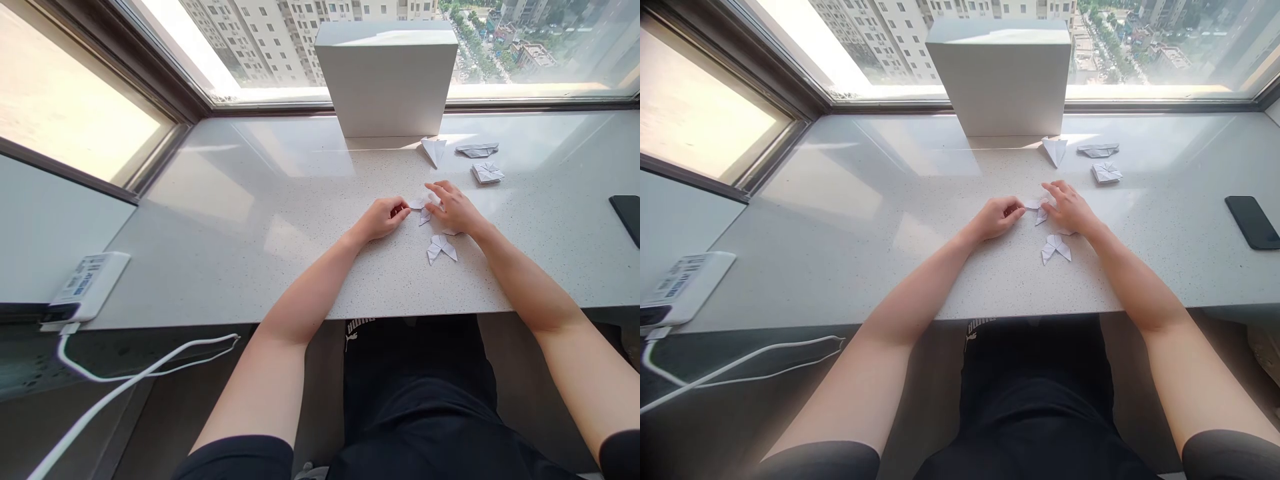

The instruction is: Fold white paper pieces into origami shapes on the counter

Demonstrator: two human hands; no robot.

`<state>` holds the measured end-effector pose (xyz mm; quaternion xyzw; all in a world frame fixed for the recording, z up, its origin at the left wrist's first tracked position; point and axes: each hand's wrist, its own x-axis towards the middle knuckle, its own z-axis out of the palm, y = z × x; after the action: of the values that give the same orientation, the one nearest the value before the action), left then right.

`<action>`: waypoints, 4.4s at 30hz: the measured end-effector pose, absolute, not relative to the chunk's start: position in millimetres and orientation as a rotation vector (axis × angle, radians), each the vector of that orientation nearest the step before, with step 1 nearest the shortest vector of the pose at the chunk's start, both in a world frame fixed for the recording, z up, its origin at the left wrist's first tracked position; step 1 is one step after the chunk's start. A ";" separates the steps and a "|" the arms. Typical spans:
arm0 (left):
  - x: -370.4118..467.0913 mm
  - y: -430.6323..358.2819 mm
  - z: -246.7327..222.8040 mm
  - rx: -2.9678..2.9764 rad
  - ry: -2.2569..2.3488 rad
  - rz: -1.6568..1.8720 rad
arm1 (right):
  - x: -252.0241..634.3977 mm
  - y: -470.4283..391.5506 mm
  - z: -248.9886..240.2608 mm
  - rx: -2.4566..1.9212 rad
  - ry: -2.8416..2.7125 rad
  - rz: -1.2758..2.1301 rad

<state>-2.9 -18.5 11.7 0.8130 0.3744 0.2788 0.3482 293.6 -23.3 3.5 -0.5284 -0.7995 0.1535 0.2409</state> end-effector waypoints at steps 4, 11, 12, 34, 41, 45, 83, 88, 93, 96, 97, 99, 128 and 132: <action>-2.4 -17.3 10.0 2.123 0.972 0.728 | 289.5 -30.0 6.9 -1.433 -2.343 0.366; -3.7 -19.0 12.1 2.115 0.985 0.727 | 291.9 -28.5 14.8 -1.431 -2.331 0.458; -3.9 -19.1 12.3 2.109 0.987 0.728 | 292.1 -27.8 15.9 -1.436 -2.298 0.503; 5.0 -15.5 -4.4 1.805 0.882 0.907 | 258.1 -40.1 20.1 -1.164 -1.709 1.144; 4.0 -18.3 1.3 1.793 0.872 0.874 | 258.9 -41.7 19.5 -1.184 -1.762 1.106; 2.9 -17.5 2.5 1.793 0.880 0.854 | 262.1 -40.5 20.6 -1.220 -1.839 1.085; 3.7 -17.0 3.4 1.736 1.061 0.882 | 346.3 -34.6 67.8 -1.936 -2.391 0.972; 3.6 -18.4 6.1 1.736 1.062 0.880 | 339.3 -36.9 75.8 -1.707 -2.238 0.993; 5.2 -19.4 7.6 1.712 1.044 0.881 | 308.5 -39.3 64.9 -1.400 -1.977 1.046; 5.2 -18.2 4.9 1.704 1.028 0.889 | 280.7 -40.7 45.7 -1.246 -1.802 1.149; 5.1 -17.7 3.6 1.702 1.018 0.887 | 272.2 -41.2 38.8 -1.217 -1.776 1.192; 5.0 -16.6 1.1 1.695 0.990 0.876 | 258.4 -42.4 26.4 -1.171 -1.739 1.264; 1.6 -19.6 6.2 1.738 0.917 0.846 | 253.5 -44.3 15.3 -1.403 -1.645 1.059; 3.7 -20.1 6.6 1.729 0.947 0.860 | 254.4 -47.4 23.4 -1.460 -1.679 1.027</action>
<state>3.7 -20.1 6.6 0.7071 0.3875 0.3519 0.4754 254.4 -47.4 23.4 -0.5606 -0.6446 0.3942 0.3388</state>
